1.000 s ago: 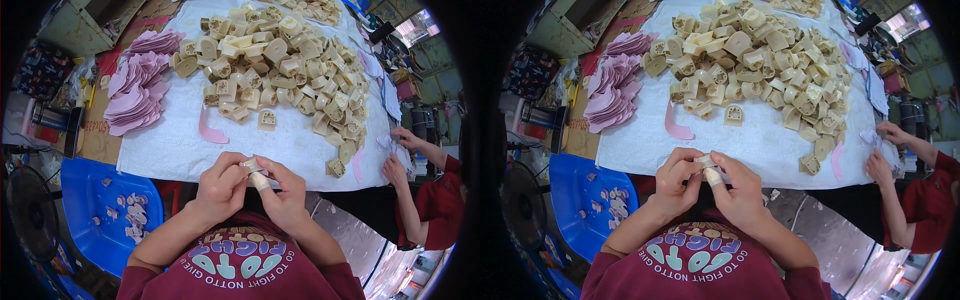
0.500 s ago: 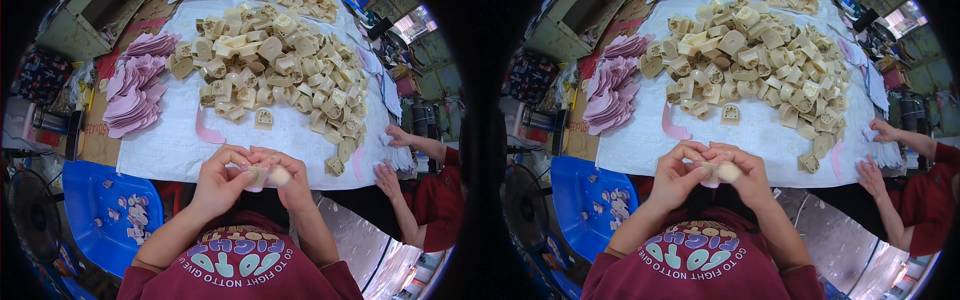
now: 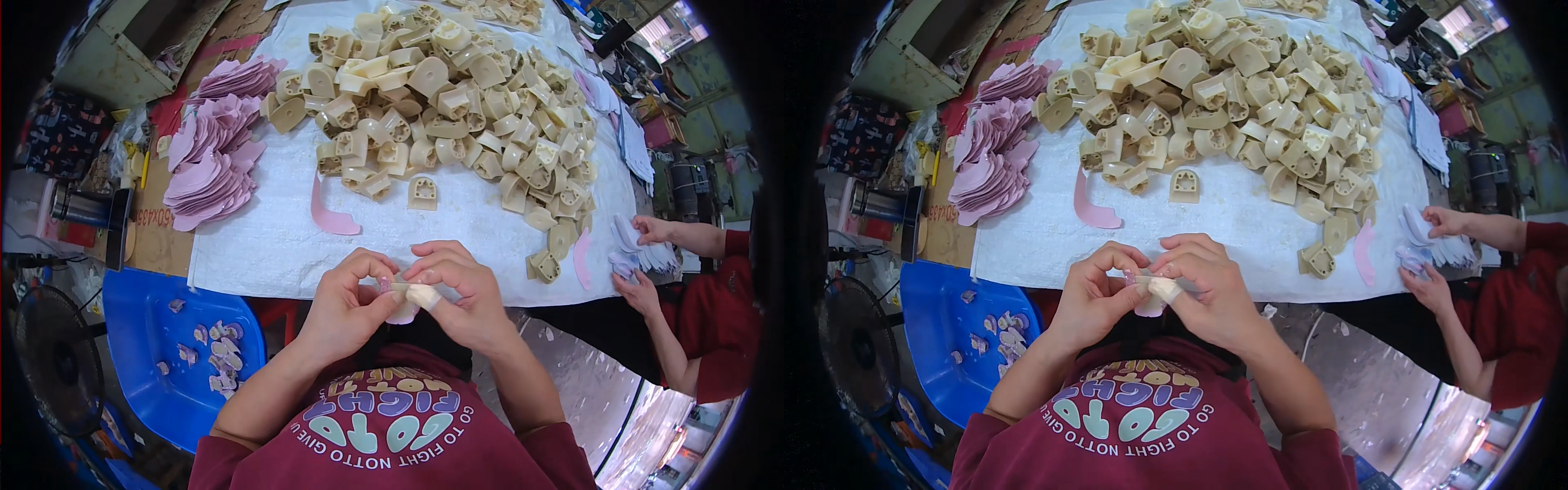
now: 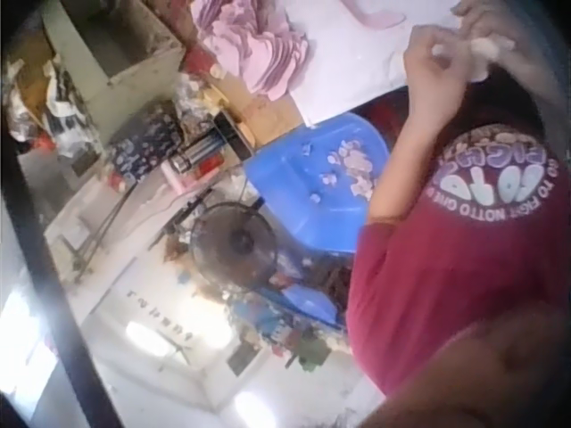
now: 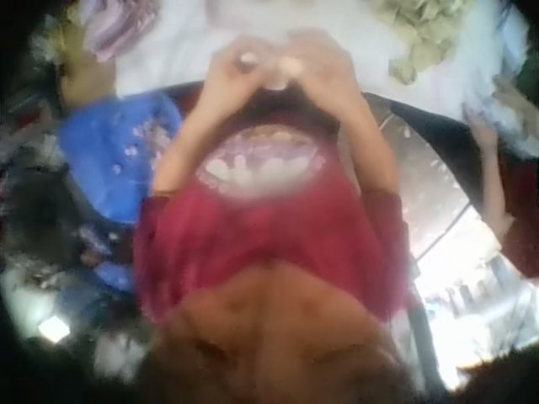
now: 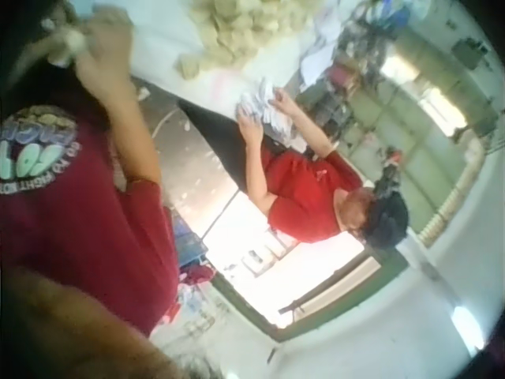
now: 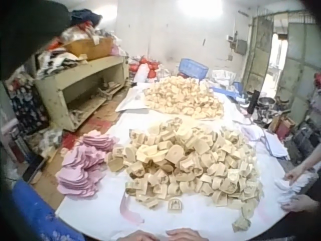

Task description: The person assembles small decorative items by pressing pink foam pieces into beige plastic molds. They repeatedly pick up a mold, insert a foam piece, press it into shape, and then remove the finished item. The process is repetitive and involves handling multiple identical components on a cluttered workbench.

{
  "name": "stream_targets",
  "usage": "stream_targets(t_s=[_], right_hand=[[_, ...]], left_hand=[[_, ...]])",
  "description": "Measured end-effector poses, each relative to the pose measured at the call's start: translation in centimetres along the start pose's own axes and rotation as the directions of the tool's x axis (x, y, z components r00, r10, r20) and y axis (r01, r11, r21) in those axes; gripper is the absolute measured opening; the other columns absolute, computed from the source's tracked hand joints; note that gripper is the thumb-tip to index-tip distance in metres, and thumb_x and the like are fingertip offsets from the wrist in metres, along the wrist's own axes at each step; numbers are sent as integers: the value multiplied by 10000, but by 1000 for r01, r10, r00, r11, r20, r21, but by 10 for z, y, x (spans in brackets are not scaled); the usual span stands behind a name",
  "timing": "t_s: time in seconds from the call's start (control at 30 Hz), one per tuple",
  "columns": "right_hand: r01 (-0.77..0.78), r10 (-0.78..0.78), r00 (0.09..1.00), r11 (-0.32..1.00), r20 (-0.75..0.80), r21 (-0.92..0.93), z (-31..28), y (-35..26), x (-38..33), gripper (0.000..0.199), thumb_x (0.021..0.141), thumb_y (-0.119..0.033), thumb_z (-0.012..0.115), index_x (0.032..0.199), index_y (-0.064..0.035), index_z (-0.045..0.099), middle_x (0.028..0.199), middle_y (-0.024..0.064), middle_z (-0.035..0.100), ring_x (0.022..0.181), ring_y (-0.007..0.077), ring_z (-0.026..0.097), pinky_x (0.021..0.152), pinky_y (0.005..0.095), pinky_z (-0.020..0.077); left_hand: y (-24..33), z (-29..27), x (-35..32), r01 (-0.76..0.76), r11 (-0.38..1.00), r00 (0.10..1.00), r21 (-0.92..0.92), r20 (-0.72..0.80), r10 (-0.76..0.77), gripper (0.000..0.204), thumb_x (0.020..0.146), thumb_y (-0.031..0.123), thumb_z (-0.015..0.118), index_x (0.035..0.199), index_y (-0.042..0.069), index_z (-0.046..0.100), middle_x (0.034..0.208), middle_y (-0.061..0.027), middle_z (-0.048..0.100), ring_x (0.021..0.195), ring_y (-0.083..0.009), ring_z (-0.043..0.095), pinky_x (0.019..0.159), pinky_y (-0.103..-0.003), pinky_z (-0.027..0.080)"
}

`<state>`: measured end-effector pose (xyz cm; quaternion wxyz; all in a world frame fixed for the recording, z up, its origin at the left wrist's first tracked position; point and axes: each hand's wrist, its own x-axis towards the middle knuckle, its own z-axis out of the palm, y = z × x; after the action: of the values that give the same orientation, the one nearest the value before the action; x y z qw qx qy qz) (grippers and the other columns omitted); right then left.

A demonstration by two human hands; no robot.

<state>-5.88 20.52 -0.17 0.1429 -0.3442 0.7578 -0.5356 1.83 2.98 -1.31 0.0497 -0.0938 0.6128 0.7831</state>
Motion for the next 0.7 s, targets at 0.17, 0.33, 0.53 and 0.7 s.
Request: stream_targets(t_s=[0.17,0.33,0.53,0.7], right_hand=[[-125,137,989,972,-47,197,9,9,-3,76,789,-58,686,860,-46,664,982,70,679,1036,274,585,926,390,438],[-7,30,926,998,-375,63,18,10,4,90,777,-42,665,866,-34,653,981,87,664,1054,289,566,914,390,442],[251,-373,874,896,-313,-367,23,-1,-5,222,811,-76,651,1029,-41,640,1231,135,569,1113,304,536,927,407,440],[-32,217,942,818,-257,574,33,-5,-5,394,917,-126,582,1301,-59,527,1468,102,345,1076,132,531,755,245,486]], left_hand=[[6,-10,6,-76,954,996,291,58,62,166,802,-68,618,922,2,528,1103,-101,508,847,-149,608,610,-246,526],[0,7,7,-106,991,988,78,-104,114,423,871,38,610,1264,44,453,1261,-132,471,941,-214,637,764,-324,558],[9,16,10,237,429,952,-871,121,-281,535,973,361,441,1400,54,339,1258,-164,526,1068,-290,599,860,-450,525],[25,20,4,184,739,982,-649,146,-116,571,901,200,404,1449,78,304,1253,-135,554,1091,-259,584,884,-421,507]])
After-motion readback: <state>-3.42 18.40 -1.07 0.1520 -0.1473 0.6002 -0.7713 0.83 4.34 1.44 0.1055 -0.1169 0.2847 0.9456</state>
